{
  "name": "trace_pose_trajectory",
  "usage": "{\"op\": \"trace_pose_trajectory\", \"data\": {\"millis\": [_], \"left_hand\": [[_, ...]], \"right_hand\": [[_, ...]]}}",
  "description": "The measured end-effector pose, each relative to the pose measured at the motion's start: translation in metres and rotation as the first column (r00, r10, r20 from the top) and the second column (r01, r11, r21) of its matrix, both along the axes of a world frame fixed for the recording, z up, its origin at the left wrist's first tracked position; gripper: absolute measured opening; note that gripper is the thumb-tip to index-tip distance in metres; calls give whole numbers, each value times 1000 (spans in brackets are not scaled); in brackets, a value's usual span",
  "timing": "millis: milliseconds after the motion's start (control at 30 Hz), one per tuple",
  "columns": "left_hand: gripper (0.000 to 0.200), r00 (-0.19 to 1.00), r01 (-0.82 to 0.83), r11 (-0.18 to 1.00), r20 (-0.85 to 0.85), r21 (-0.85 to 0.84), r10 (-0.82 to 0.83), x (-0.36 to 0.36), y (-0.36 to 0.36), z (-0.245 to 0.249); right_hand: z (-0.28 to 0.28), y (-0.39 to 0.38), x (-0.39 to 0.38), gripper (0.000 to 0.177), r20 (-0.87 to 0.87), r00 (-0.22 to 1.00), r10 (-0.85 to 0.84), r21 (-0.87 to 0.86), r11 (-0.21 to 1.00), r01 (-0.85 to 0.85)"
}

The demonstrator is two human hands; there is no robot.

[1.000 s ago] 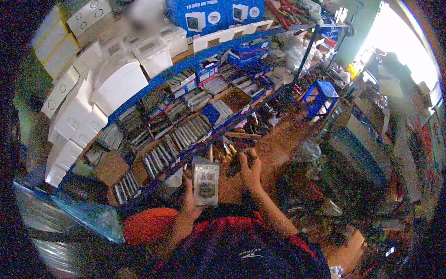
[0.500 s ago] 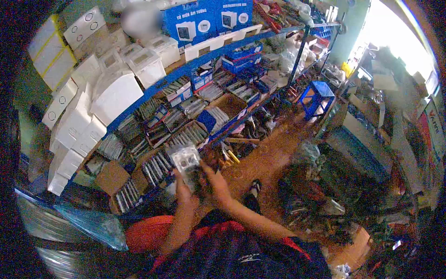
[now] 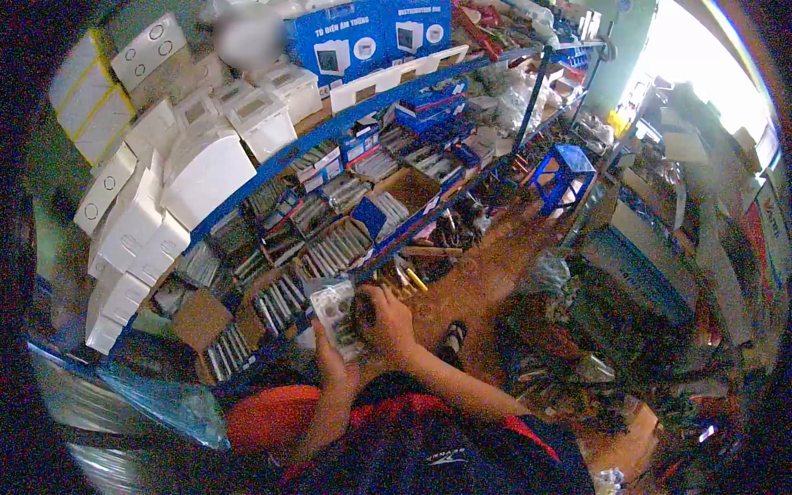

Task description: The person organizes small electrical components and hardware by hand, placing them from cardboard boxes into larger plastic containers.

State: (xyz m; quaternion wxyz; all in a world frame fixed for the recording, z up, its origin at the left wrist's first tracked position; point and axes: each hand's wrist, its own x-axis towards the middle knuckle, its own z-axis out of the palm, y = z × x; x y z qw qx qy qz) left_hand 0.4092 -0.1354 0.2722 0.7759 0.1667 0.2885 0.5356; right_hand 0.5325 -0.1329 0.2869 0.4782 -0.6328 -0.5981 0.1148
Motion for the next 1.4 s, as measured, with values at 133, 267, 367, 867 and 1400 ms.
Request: {"op": "trace_pose_trajectory", "data": {"millis": [133,267,367,867,1400], "left_hand": [[62,996,-93,992,3,-89,93,0,12,-37],[56,990,-136,991,37,-12,137,5,19,-3],[55,989,-148,987,-15,67,149,5,35,-1],[35,978,-207,976,-54,-71,204,14,11,-25],[47,790,374,894,-590,246,-168,4,22,20]], "right_hand": [[-13,-23,-7,44,-59,997,46,-125,991,-53],[-34,-44,0,37,-84,978,189,-185,962,-202],[-9,-40,8,33,-201,977,75,-26,996,-82],[-7,-44,-11,28,-132,957,258,125,962,-242],[1,-35,34,30,-635,772,-42,-204,972,-116]]}}
